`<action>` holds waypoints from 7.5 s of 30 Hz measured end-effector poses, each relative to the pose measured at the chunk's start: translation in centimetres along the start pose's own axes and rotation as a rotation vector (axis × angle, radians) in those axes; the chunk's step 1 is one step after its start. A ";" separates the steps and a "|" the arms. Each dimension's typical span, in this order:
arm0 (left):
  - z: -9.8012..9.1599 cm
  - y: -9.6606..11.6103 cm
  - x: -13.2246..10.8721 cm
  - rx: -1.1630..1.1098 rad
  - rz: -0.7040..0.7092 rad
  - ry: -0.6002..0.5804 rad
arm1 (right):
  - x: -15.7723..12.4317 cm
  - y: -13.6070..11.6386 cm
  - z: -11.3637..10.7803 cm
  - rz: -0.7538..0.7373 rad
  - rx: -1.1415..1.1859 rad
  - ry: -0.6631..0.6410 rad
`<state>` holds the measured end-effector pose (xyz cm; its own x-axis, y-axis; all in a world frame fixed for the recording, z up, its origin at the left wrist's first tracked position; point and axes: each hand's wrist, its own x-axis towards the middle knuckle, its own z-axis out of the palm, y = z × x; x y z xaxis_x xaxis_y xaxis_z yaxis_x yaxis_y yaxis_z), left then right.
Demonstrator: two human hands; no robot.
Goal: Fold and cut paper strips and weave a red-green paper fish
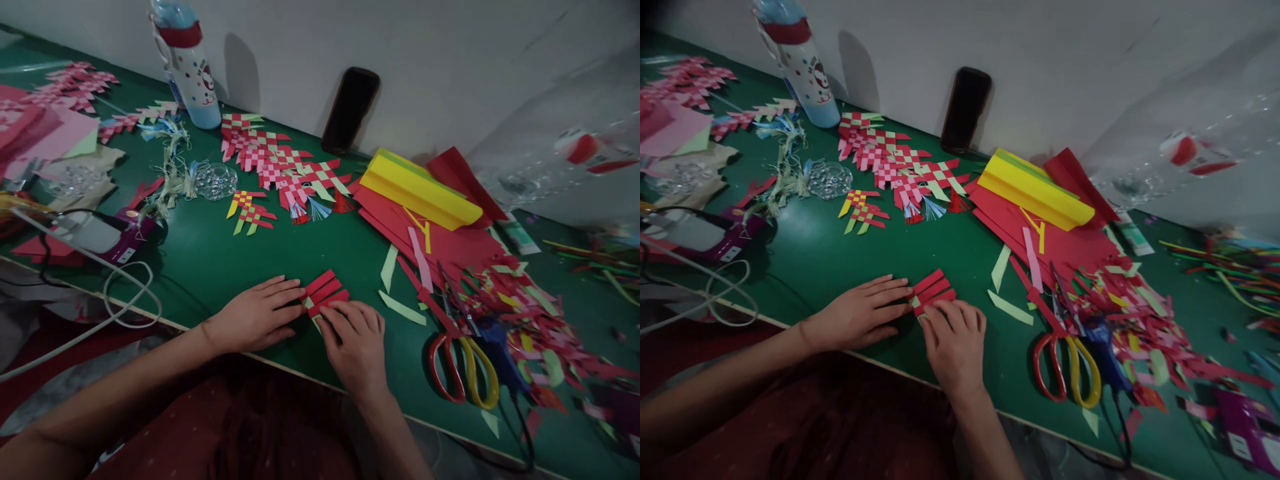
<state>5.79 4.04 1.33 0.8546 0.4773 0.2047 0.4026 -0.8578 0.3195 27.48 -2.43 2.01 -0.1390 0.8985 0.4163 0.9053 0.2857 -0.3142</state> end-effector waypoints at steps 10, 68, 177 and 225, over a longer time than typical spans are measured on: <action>0.0 -0.1 0.0 -0.005 -0.001 0.007 | -0.2 0.6 -0.4 -0.071 0.002 -0.104; -0.2 0.0 0.0 0.027 0.035 -0.048 | 0.0 1.6 -0.6 -0.114 0.014 -0.137; -0.7 -0.1 0.6 0.090 0.135 -0.141 | -2.2 2.0 -1.3 -0.074 0.105 -0.136; -0.8 0.1 0.3 -0.012 0.139 -0.127 | 0.7 3.1 -0.1 -0.055 -0.286 -0.267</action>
<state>5.81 4.27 2.16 0.9364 0.3261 0.1293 0.2749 -0.9111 0.3071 30.26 -0.97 1.37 -0.2562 0.9501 0.1780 0.9635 0.2658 -0.0318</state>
